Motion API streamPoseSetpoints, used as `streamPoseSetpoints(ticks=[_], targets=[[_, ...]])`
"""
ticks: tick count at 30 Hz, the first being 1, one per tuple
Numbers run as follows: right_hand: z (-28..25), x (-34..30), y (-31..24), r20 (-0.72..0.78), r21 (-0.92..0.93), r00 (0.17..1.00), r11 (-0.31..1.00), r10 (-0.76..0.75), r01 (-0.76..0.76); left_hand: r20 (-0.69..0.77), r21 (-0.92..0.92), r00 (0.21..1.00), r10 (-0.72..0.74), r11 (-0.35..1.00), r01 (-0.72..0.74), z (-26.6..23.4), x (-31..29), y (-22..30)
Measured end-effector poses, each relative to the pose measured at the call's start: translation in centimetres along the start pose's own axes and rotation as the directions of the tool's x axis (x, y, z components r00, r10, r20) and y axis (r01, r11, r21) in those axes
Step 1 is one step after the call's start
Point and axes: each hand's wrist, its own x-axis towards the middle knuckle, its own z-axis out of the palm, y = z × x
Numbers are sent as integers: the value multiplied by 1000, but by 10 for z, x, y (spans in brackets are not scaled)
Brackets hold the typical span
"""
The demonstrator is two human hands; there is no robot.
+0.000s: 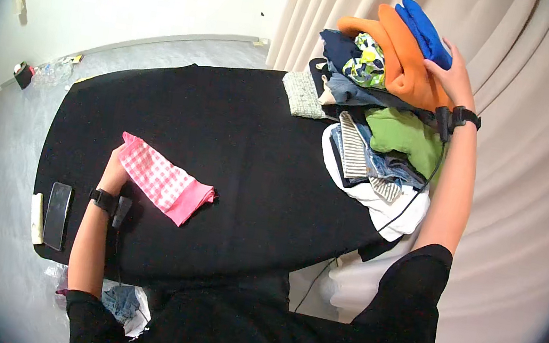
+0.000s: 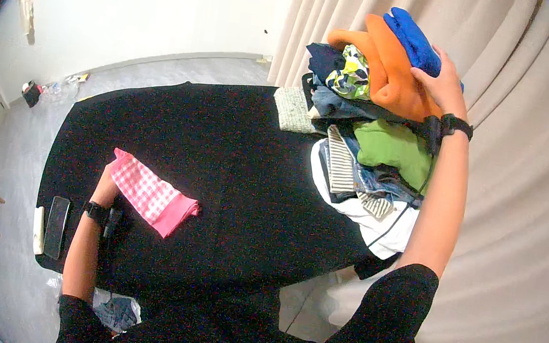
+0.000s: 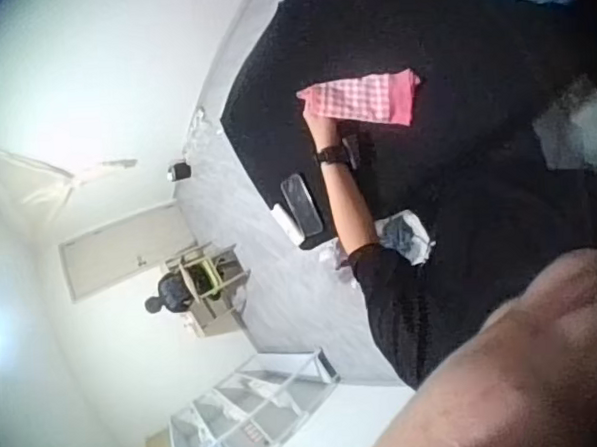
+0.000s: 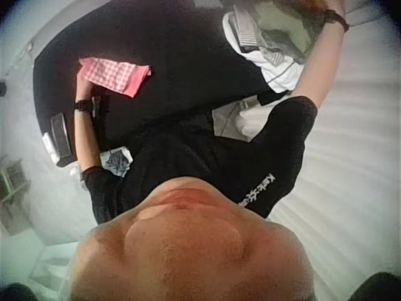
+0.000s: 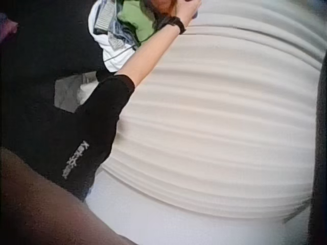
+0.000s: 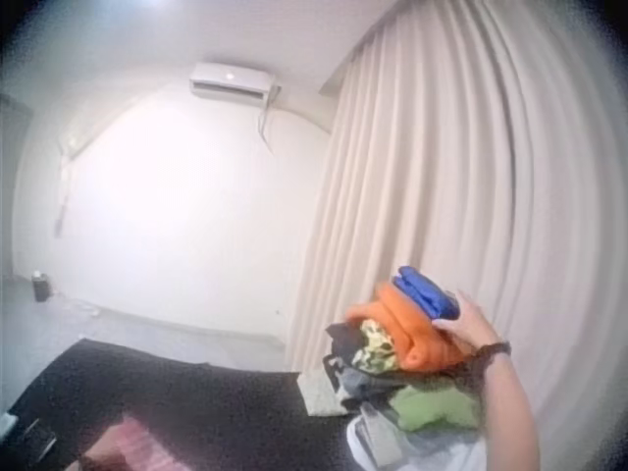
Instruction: Folding various items of clothing, including a sweatshirt, camisole, and jeans, and placing them on a stack.
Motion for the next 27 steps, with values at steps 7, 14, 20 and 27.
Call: streamPoseSetpoints(ticks=[7, 14, 20, 27], targets=[[16, 31, 10, 45, -120, 990, 985, 133, -126, 32, 27, 997, -71, 997, 70, 2, -3, 7], [19, 55, 23, -332, 89, 810, 870, 484, -484, 55, 0, 994, -90, 996, 90, 0, -1, 11], [41, 62, 35, -85, -55, 974, 975, 208, -213, 72, -58, 991, -111, 992, 116, -2, -3, 11], [24, 51, 7, 64, 60, 988, 988, 139, -143, 83, 1, 996, -44, 999, 44, -4, 2, 4]])
